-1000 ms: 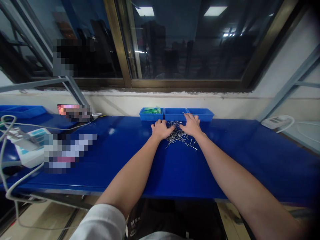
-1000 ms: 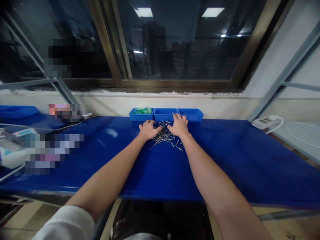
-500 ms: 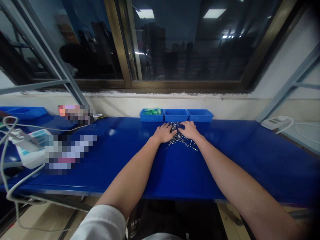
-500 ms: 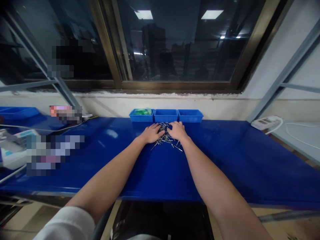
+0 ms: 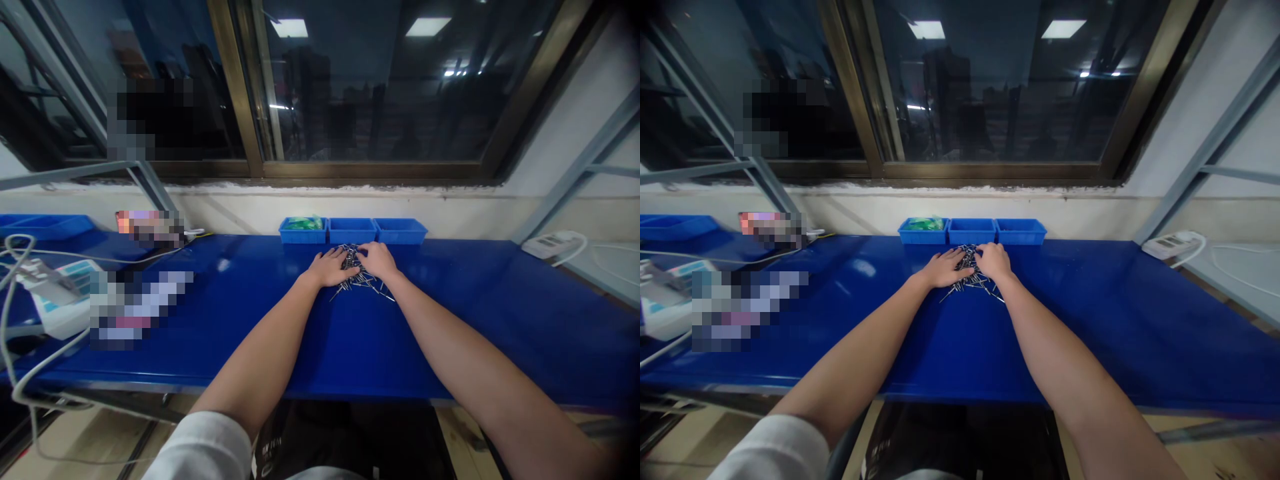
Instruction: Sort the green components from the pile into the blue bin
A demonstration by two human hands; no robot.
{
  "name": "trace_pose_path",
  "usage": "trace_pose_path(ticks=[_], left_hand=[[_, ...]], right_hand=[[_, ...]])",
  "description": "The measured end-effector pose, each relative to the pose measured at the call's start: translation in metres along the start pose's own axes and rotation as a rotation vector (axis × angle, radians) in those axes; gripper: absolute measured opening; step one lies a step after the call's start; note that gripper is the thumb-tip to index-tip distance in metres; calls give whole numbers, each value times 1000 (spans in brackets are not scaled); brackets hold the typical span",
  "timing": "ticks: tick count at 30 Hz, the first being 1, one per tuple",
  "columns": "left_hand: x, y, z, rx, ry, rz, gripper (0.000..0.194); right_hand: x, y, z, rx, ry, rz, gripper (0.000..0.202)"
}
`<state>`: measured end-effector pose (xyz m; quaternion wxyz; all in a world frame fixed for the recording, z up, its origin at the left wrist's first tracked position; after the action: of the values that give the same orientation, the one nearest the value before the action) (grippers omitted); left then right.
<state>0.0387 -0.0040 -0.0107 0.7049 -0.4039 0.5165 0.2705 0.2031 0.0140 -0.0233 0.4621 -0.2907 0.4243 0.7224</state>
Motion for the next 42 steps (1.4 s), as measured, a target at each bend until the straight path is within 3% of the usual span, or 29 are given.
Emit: trace_pose_path(ticks=[5, 14, 19, 30, 36, 42], left_hand=[[-1, -1, -1, 5, -22, 0, 71], [3, 6, 4, 46, -130, 11, 46], [2, 6, 4, 37, -127, 20, 46], [1, 13, 10, -8, -305, -29, 46], [-9, 4, 5, 116, -441, -91, 38], [-16, -4, 1, 249, -446, -234, 21]], right_hand=[[1, 2, 1, -69, 31, 4, 27], [-5, 3, -1, -3, -13, 44, 18], [-7, 0, -1, 70, -38, 68, 15], [-14, -2, 2, 65, -62, 245, 14], [-23, 9, -3, -33, -31, 469, 8], [-17, 14, -5, -20, 50, 673, 5]])
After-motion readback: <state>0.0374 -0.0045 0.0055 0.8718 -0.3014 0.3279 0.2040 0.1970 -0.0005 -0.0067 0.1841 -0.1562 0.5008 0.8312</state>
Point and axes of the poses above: each hand's wrist, its own z-axis towards the middle knuckle, its own x-axis out of the palm, y = z × x, the point moved 2 cm from there along z, towards the middle knuckle, and after that the axes turned 4 degrees about -y, right-handed, at the moved point
